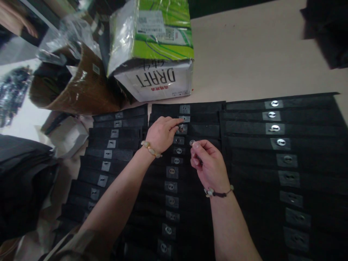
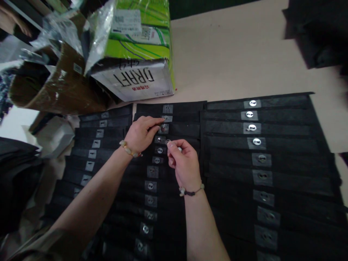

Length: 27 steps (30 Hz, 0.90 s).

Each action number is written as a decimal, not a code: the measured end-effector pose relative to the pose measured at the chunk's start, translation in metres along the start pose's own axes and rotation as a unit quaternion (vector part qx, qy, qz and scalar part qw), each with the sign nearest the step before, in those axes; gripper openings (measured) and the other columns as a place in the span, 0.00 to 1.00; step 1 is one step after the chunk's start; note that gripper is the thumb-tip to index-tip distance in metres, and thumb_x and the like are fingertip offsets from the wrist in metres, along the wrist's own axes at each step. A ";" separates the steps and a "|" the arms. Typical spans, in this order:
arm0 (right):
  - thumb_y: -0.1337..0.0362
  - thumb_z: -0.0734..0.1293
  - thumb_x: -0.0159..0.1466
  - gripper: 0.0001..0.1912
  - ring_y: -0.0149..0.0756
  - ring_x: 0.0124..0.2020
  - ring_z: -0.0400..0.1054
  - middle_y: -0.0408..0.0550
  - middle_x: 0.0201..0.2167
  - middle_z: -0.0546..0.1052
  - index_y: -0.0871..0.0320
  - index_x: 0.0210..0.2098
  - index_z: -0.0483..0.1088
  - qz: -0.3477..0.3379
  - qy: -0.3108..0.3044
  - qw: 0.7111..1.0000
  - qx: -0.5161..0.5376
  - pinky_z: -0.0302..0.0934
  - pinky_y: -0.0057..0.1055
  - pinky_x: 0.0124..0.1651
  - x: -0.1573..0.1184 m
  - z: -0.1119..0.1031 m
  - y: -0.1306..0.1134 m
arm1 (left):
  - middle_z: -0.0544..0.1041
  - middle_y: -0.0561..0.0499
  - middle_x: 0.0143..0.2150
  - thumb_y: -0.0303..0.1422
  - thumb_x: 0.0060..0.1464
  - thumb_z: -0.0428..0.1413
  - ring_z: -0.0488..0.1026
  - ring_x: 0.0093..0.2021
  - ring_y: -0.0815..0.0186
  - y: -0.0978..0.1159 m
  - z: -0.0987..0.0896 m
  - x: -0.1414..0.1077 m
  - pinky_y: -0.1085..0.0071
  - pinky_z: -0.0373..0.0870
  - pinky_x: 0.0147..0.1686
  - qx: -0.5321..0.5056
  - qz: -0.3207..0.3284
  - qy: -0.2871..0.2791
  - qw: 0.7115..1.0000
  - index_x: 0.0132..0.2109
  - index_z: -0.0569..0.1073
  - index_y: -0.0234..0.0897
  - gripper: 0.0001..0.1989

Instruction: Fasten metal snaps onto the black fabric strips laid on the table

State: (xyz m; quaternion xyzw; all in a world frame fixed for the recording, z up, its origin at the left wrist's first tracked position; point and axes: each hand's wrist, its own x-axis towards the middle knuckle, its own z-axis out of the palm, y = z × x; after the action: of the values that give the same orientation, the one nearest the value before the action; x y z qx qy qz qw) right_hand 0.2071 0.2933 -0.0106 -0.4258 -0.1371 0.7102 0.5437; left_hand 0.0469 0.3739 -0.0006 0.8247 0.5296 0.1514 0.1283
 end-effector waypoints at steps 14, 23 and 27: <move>0.57 0.78 0.51 0.19 0.18 0.16 0.54 0.36 0.19 0.67 0.59 0.27 0.66 0.002 0.001 1.000 0.002 0.46 0.16 0.18 0.000 0.000 0.000 | 0.82 0.51 0.42 0.26 0.60 0.56 0.77 0.46 0.63 -0.001 0.000 0.014 0.64 0.72 0.50 -0.064 -0.003 -0.035 0.997 0.41 0.81 0.40 0.09; 0.63 0.74 0.51 0.15 0.22 0.18 0.63 0.44 0.24 0.77 0.59 0.25 0.63 0.020 -0.002 0.999 0.029 0.48 0.15 0.16 -0.003 -0.002 -0.004 | 0.81 0.50 0.40 0.26 0.57 0.58 0.77 0.41 0.63 0.008 0.000 0.018 0.64 0.72 0.45 -0.037 -0.047 -0.016 0.998 0.43 0.79 0.38 0.08; 0.65 0.74 0.51 0.15 0.24 0.18 0.66 0.46 0.25 0.79 0.60 0.24 0.62 0.008 -0.002 0.999 0.039 0.51 0.15 0.16 -0.004 -0.002 -0.005 | 0.82 0.50 0.42 0.28 0.60 0.57 0.76 0.45 0.63 0.006 -0.001 -0.005 0.63 0.71 0.49 -0.051 0.004 0.035 0.998 0.42 0.80 0.39 0.07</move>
State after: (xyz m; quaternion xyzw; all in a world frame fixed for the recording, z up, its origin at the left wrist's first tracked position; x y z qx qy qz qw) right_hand 0.2122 0.2910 -0.0069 -0.4039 -0.1074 0.7202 0.5537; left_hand 0.0498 0.3667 0.0023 0.8137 0.5217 0.2073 0.1512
